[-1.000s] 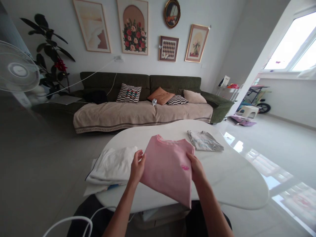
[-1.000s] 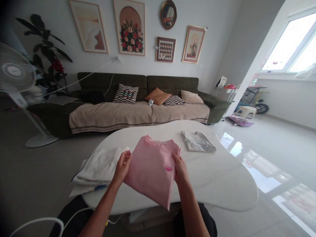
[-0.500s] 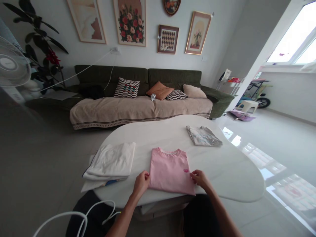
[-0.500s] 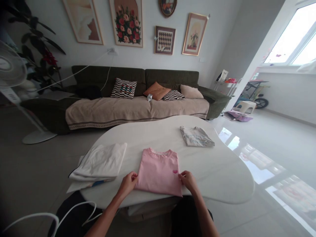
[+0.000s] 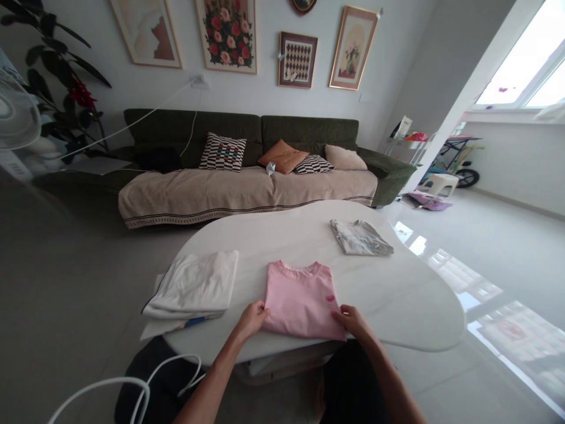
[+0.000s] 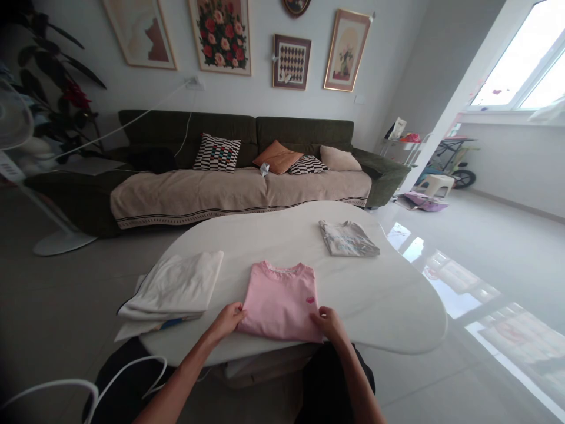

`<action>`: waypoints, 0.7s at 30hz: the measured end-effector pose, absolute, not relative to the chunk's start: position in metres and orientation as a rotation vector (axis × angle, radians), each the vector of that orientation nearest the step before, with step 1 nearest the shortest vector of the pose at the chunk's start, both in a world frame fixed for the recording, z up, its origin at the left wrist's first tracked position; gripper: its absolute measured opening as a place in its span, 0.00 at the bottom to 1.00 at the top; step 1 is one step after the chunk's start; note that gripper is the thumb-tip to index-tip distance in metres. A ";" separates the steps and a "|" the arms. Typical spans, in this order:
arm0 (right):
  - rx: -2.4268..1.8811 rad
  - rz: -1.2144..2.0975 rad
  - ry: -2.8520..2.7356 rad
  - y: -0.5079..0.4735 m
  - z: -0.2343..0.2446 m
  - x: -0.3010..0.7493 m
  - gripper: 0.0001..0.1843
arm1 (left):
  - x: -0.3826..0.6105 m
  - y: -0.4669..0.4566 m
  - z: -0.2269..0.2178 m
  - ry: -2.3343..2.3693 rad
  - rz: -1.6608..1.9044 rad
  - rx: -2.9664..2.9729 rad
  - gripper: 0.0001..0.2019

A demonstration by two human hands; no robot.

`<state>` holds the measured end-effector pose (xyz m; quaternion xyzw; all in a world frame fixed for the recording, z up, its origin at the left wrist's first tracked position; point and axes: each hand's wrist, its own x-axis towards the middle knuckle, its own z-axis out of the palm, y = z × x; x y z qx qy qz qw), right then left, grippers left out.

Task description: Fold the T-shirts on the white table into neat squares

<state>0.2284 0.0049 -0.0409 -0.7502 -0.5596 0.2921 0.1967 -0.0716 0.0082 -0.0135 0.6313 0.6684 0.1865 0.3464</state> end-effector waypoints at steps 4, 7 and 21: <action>-2.144 0.815 -1.618 -0.001 -0.036 0.228 0.09 | -0.074 0.001 -0.015 1.820 0.417 1.689 0.05; -2.209 0.746 -1.648 -0.005 -0.031 0.224 0.09 | -0.074 -0.003 -0.015 1.931 0.291 1.767 0.05; -2.258 0.634 -1.409 -0.020 -0.035 0.197 0.07 | -0.067 0.022 -0.024 1.895 0.374 1.666 0.07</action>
